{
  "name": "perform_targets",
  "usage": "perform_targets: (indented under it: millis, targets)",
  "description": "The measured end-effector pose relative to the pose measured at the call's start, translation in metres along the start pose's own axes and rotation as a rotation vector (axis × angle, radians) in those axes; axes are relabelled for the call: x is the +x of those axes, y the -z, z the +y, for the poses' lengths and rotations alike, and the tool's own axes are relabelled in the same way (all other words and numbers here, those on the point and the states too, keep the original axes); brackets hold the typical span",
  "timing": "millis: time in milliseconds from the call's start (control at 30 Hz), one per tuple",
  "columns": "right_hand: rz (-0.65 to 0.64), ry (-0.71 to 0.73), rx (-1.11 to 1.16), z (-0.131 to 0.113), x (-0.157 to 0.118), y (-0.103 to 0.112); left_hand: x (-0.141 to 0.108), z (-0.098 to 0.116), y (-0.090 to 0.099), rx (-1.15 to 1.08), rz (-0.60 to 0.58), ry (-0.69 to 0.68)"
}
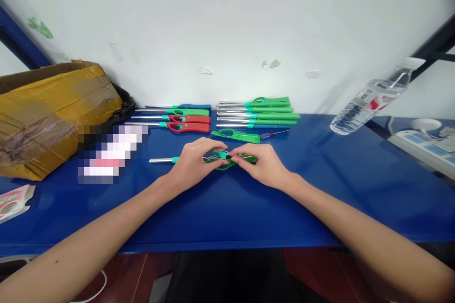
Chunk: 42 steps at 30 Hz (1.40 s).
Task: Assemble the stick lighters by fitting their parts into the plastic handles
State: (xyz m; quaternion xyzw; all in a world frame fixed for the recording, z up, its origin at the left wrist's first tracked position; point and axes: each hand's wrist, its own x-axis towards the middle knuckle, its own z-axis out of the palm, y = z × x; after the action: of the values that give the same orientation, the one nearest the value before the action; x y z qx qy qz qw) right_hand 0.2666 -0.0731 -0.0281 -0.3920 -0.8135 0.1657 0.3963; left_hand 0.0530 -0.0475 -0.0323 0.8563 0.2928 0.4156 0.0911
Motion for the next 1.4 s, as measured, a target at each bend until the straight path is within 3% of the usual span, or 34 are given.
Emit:
perform_targets:
  millis: [200,400,633,867,1033,1200,1400]
  targets:
    - [-0.017,0.093,-0.128,0.005,-0.002,0.003,-0.001,0.001,-0.001,-0.015,-0.044,-0.013]
    - [-0.002,0.382,-0.422,0.013,-0.003,0.005,0.0,0.005,-0.003,-0.047,-0.056,-0.025]
    - [-0.018,0.236,-0.318,0.012,-0.004,0.0,-0.002,-0.001,-0.006,-0.056,-0.051,-0.033]
    - [-0.037,0.15,-0.286,0.011,-0.005,-0.001,-0.003,-0.005,-0.001,-0.053,-0.182,-0.072]
    - [-0.082,0.146,-0.261,0.012,-0.004,0.003,-0.001,-0.001,0.005,-0.048,-0.288,-0.06]
    - [-0.222,0.163,-0.269,0.013,0.0,0.015,-0.001,-0.001,0.005,-0.049,-0.289,-0.06]
    - [-0.191,0.143,-0.196,0.014,0.0,0.014,-0.002,-0.003,0.005,0.058,-0.29,-0.037]
